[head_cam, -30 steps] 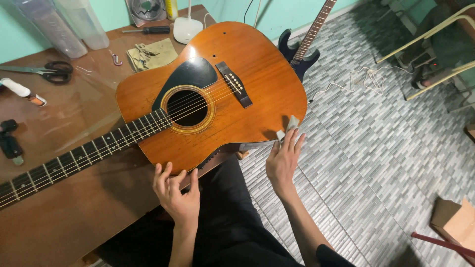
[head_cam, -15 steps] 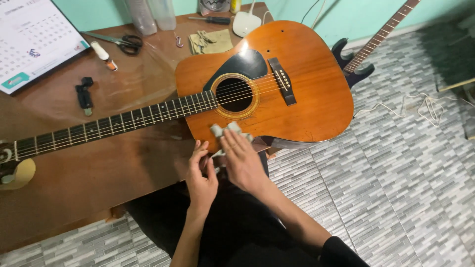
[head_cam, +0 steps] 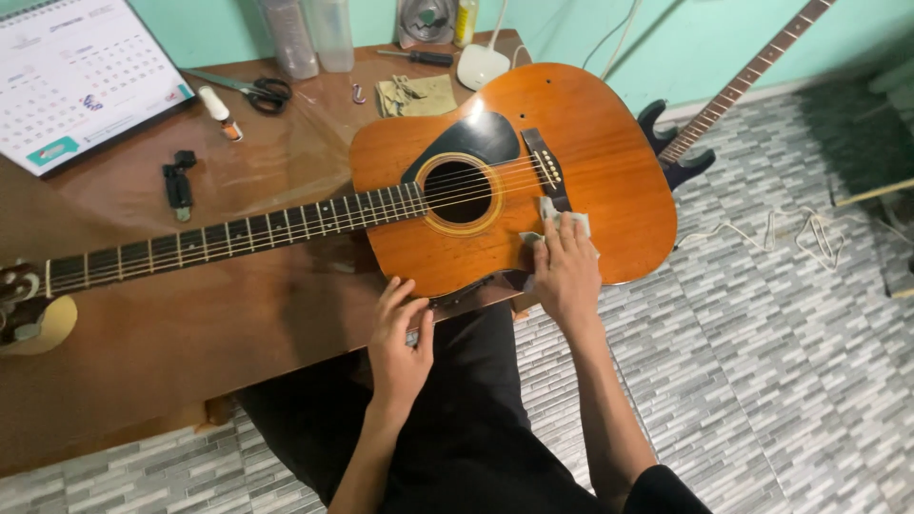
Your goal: The person cleans an acoustic guitar resting on a table using a cloth. They wipe the body, soundhole, and fretboard of the guitar.
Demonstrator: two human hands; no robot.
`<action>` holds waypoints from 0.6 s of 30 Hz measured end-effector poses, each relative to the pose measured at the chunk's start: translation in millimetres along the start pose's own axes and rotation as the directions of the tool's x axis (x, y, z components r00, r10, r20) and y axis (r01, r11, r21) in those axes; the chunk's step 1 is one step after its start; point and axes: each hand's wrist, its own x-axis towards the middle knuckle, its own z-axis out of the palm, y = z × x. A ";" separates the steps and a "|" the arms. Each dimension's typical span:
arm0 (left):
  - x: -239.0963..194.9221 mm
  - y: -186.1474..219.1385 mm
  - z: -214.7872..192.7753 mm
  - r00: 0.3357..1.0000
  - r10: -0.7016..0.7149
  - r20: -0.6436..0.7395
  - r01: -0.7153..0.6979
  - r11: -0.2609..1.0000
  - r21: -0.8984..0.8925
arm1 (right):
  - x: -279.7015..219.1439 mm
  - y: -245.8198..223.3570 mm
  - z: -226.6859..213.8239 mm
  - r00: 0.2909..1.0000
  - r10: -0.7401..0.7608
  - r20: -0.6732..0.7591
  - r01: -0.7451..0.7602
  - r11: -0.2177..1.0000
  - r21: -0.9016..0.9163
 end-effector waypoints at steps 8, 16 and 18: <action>9.8 1.3 -18.1 0.998 0.001 -0.062 0.003 0.998 0.066 | -24.8 -155.1 -10.5 0.898 -0.436 -0.059 0.426 0.829 0.363; 43.3 -4.8 -10.1 0.992 -0.095 -0.080 0.108 0.976 0.188 | 9.8 -76.4 5.8 0.983 -0.145 -0.108 0.181 0.796 0.578; 59.3 -4.8 -9.2 0.974 -0.184 -0.134 0.213 0.943 0.256 | 22.8 -81.8 22.5 0.997 -0.078 -0.028 0.082 0.885 0.459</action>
